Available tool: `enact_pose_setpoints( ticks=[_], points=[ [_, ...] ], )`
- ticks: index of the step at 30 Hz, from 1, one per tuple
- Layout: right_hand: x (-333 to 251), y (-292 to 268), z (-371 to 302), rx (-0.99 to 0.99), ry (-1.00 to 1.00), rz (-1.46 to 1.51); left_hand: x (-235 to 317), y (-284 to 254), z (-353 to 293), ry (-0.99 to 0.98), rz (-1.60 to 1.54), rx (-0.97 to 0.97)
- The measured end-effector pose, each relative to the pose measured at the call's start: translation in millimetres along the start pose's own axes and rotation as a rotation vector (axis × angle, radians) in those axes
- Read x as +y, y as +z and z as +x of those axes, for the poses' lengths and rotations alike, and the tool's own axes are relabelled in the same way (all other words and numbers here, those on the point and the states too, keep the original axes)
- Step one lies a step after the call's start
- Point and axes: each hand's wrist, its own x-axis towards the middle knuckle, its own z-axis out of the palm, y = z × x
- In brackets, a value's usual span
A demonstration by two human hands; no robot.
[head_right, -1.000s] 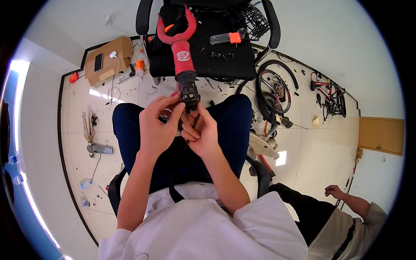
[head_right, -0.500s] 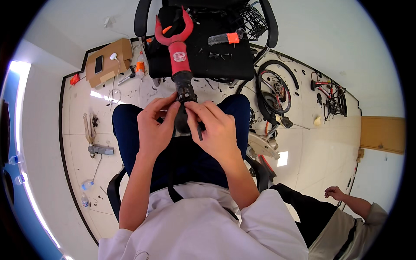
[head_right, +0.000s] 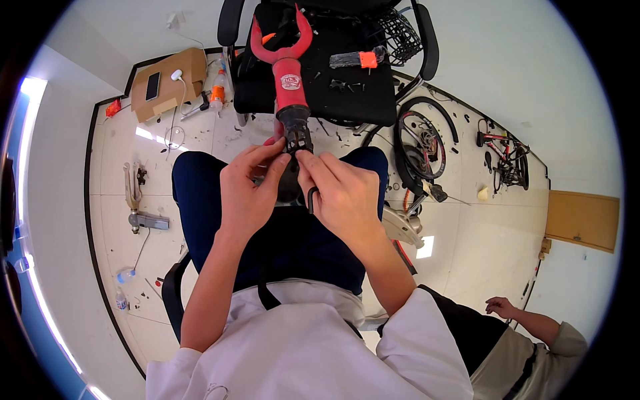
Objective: The person assembles a bicycle handlebar by attaching a black grip to a pink stem using an Allen key. They tighten the bolts to secure the grip in place.
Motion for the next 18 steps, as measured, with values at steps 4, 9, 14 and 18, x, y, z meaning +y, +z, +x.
enact_pose_setpoints(
  ticks=[4,9,14,18],
  points=[
    [3.5,0.5,5.9,-0.011,0.021,0.065,2.5,0.5,-0.1,0.008,0.056,0.004],
    [8.4,-6.7,0.6,-0.088,-0.012,0.074,3.6,-0.3,1.9,0.003,0.084,0.013],
    [4.1,-13.0,-14.8,0.032,0.3,0.364,0.7,-0.7,-3.4,-0.022,0.027,0.035],
    [13.4,-16.6,-34.7,0.01,0.679,0.864,-3.1,2.9,-9.0,-0.029,-0.05,0.068]
  ],
)
